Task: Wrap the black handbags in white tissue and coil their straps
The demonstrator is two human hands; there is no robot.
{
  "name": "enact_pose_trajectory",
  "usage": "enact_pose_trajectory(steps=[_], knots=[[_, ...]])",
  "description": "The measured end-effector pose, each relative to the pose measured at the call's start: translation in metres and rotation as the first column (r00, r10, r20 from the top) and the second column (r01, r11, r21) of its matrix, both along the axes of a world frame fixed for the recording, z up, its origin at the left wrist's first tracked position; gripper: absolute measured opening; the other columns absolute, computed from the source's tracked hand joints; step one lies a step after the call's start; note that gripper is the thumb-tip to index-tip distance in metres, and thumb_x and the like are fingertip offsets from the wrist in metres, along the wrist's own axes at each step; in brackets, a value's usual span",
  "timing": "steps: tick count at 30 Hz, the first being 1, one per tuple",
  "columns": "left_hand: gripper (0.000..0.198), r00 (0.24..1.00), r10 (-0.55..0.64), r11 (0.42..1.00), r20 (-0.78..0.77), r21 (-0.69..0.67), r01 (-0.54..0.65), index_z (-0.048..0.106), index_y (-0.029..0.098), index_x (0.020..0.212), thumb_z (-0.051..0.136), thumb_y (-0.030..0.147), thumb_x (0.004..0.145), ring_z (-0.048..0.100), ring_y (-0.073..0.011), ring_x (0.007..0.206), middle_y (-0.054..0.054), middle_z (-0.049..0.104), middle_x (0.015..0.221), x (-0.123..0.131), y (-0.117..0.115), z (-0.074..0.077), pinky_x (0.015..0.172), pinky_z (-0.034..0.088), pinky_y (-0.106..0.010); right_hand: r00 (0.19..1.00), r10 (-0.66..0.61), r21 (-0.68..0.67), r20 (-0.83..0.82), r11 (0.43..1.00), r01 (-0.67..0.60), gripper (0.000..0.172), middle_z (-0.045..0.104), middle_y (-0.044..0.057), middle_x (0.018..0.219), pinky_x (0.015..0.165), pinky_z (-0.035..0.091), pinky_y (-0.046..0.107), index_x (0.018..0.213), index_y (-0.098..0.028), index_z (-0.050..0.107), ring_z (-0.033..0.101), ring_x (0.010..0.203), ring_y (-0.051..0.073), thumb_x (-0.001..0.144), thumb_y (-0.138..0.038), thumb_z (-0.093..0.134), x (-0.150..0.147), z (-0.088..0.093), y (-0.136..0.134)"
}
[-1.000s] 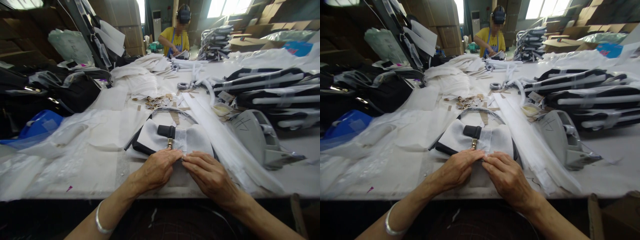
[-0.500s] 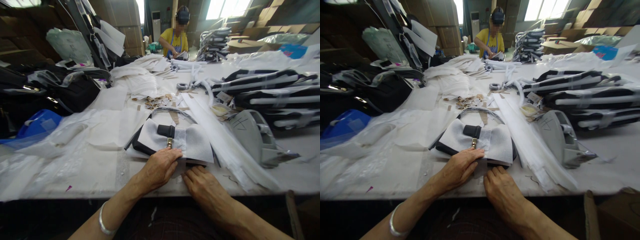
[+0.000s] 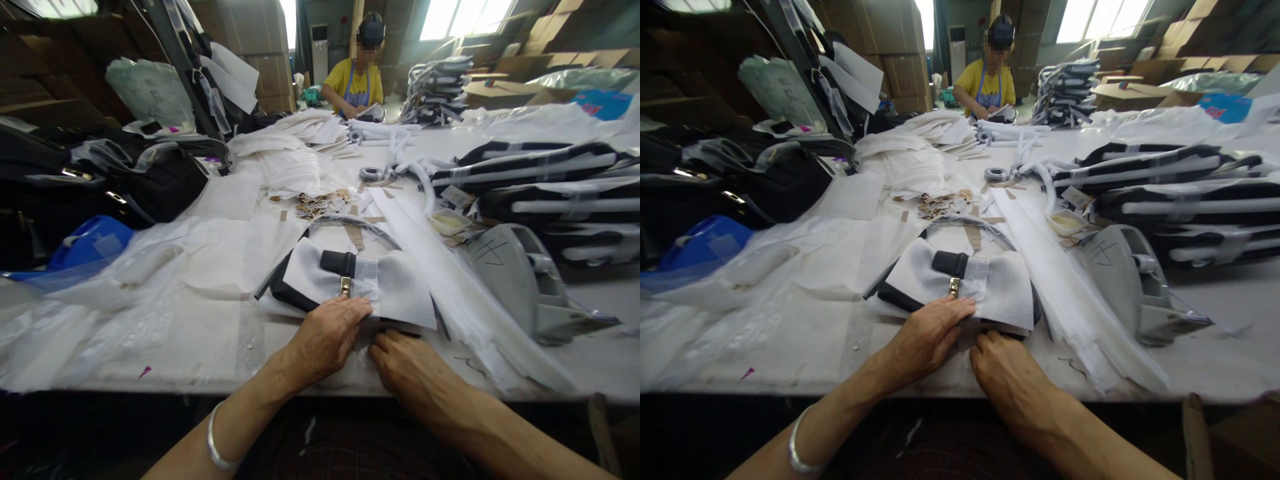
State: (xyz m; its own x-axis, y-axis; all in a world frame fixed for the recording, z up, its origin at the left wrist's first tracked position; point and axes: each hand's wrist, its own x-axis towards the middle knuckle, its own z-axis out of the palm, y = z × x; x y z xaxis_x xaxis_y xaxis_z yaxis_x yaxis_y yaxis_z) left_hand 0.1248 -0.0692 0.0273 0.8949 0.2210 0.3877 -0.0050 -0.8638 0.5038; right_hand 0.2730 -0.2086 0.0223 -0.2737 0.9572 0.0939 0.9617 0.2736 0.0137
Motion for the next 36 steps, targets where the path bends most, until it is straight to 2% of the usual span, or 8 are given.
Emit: enact_pose_trajectory(steps=[5, 9, 14, 19, 28, 32, 36], knots=[[0.042, 1.0, 0.011, 1.0, 0.012, 0.021, -0.011, 0.049, 0.017, 0.132, 0.044, 0.007, 0.091, 0.055, -0.0166, 0.128, -0.009, 0.061, 0.135, 0.001, 0.0, -0.001, 0.114, 0.041, -0.037, 0.987, 0.022, 0.019, 0.158, 0.999, -0.026, 0.016, 0.062, 0.007, 0.07, 0.05, 0.036, 0.034, 0.078, -0.017, 0.06, 0.056, 0.063, 0.023, 0.071, -0.003, 0.062, -0.018, -0.003, -0.009], [0.043, 0.999, 0.012, 0.999, 0.035, 0.032, -0.013, 0.049, 0.016, 0.132, 0.045, 0.006, 0.091, 0.054, -0.0171, 0.129, -0.01, 0.061, 0.135, 0.002, -0.001, -0.001, 0.114, 0.04, -0.038, 0.984, 0.025, 0.046, 0.174, 0.998, -0.033, 0.016, 0.063, 0.008, 0.073, 0.053, 0.037, 0.035, 0.078, -0.019, 0.057, 0.056, 0.065, 0.024, 0.071, -0.004, 0.06, -0.02, -0.008, -0.005], [0.042, 0.999, 0.033, 0.997, 0.04, 0.069, -0.036, 0.05, 0.016, 0.131, 0.045, 0.006, 0.091, 0.056, -0.018, 0.127, -0.01, 0.062, 0.134, 0.001, -0.003, 0.001, 0.112, 0.043, -0.037, 0.999, 0.031, 0.155, 0.026, 0.987, -0.035, 0.024, 0.063, 0.004, 0.077, 0.06, 0.039, 0.033, 0.081, -0.021, 0.052, 0.058, 0.068, 0.022, 0.072, 0.002, 0.054, -0.004, -0.011, 0.002], [0.042, 0.998, 0.042, 0.995, 0.042, 0.094, -0.045, 0.049, 0.017, 0.131, 0.045, 0.007, 0.09, 0.057, -0.0182, 0.126, -0.01, 0.063, 0.132, 0.001, -0.003, -0.001, 0.111, 0.044, -0.037, 0.995, 0.03, 0.175, -0.097, 0.984, -0.012, 0.026, 0.062, 0.003, 0.076, 0.065, 0.038, 0.031, 0.079, -0.021, 0.05, 0.056, 0.069, 0.02, 0.076, 0.005, 0.049, 0.001, -0.014, -0.001], [0.048, 0.994, 0.088, 0.993, 0.064, 0.079, -0.092, 0.048, 0.015, 0.135, 0.047, 0.004, 0.088, 0.054, -0.0183, 0.129, -0.009, 0.06, 0.136, 0.005, -0.005, -0.005, 0.113, 0.042, -0.037, 0.95, 0.063, 0.167, -0.304, 0.986, -0.012, 0.026, 0.057, 0.001, 0.073, 0.063, 0.034, 0.029, 0.075, -0.02, 0.051, 0.049, 0.065, 0.017, 0.077, 0.006, 0.049, -0.015, -0.015, -0.014], [0.045, 0.992, 0.109, 0.989, 0.069, 0.09, -0.115, 0.049, 0.016, 0.135, 0.05, 0.007, 0.09, 0.054, -0.0186, 0.128, -0.008, 0.061, 0.135, 0.007, -0.006, -0.007, 0.113, 0.042, -0.037, 0.936, 0.097, 0.165, -0.339, 0.985, -0.042, 0.024, 0.058, 0.002, 0.074, 0.065, 0.035, 0.03, 0.075, -0.019, 0.051, 0.048, 0.066, 0.017, 0.073, 0.004, 0.053, -0.024, -0.016, -0.018], [0.045, 0.99, 0.122, 0.987, 0.072, 0.098, -0.129, 0.049, 0.015, 0.134, 0.053, 0.009, 0.089, 0.055, -0.0191, 0.128, -0.008, 0.061, 0.135, 0.007, -0.007, -0.006, 0.113, 0.042, -0.037, 0.928, 0.056, 0.151, -0.369, 0.988, 0.0, 0.023, 0.057, 0.002, 0.073, 0.065, 0.034, 0.03, 0.074, -0.02, 0.051, 0.048, 0.065, 0.017, 0.073, 0.003, 0.053, -0.029, -0.017, -0.017]])
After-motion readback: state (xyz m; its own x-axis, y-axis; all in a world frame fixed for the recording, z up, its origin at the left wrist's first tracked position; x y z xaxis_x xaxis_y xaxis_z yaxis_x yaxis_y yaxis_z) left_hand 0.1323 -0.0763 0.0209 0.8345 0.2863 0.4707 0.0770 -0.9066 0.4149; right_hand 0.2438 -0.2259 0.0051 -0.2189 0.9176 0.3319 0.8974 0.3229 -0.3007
